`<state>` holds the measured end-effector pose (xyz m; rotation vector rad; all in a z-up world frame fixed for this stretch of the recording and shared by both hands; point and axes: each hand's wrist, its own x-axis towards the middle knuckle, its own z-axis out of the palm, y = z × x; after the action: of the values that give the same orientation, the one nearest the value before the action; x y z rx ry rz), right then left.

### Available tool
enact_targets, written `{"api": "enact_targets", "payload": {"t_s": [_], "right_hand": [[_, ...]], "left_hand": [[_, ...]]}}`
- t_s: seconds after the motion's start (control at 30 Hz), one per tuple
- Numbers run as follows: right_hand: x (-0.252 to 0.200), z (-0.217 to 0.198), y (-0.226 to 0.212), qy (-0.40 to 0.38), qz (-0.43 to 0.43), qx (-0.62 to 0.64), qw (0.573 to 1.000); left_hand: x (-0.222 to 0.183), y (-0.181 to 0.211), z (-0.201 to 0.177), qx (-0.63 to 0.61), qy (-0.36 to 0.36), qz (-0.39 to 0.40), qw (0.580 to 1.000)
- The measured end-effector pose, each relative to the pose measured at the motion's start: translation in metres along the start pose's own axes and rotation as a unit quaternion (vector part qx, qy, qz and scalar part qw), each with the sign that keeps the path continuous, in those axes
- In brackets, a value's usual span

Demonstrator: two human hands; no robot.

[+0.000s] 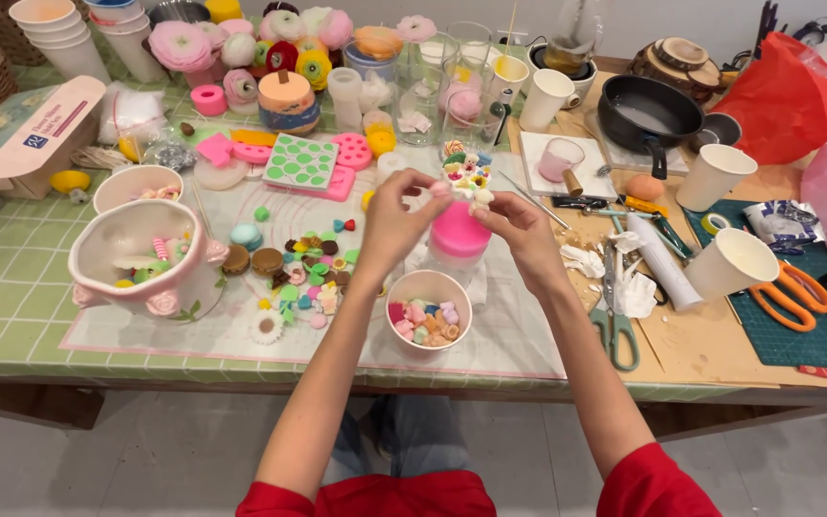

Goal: Selecting various small decorative wax shapes and placing them into a paper cup on a workbench.

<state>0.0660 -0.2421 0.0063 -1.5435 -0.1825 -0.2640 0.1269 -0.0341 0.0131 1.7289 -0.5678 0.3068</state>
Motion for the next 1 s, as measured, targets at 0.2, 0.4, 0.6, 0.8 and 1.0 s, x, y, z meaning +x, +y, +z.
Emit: {"api": "enact_targets", "payload": {"t_s": [0.2,0.4,0.6,0.8,1.0], "right_hand": [[0.009,0.011,0.000,-0.033,0.023,-0.018,0.999],[0.007,0.012,0.002,-0.045,0.029,-0.007,0.999],[0.004,0.012,0.001,-0.050,0.036,0.007,0.998],[0.004,0.009,0.000,-0.060,0.033,0.006,0.998],[-0.027,0.002,-0.001,0.100,-0.098,-0.030,0.990]], "left_hand": [[-0.018,-0.010,-0.038,-0.083,-0.001,-0.038,0.996],[-0.046,0.011,-0.068,-0.112,-0.067,-0.042,0.991],[-0.069,0.024,-0.063,-0.047,-0.136,-0.030,0.989],[-0.089,0.007,-0.041,0.084,-0.157,0.047,0.983],[-0.097,0.022,-0.078,0.048,-0.103,0.056,0.992]]}}
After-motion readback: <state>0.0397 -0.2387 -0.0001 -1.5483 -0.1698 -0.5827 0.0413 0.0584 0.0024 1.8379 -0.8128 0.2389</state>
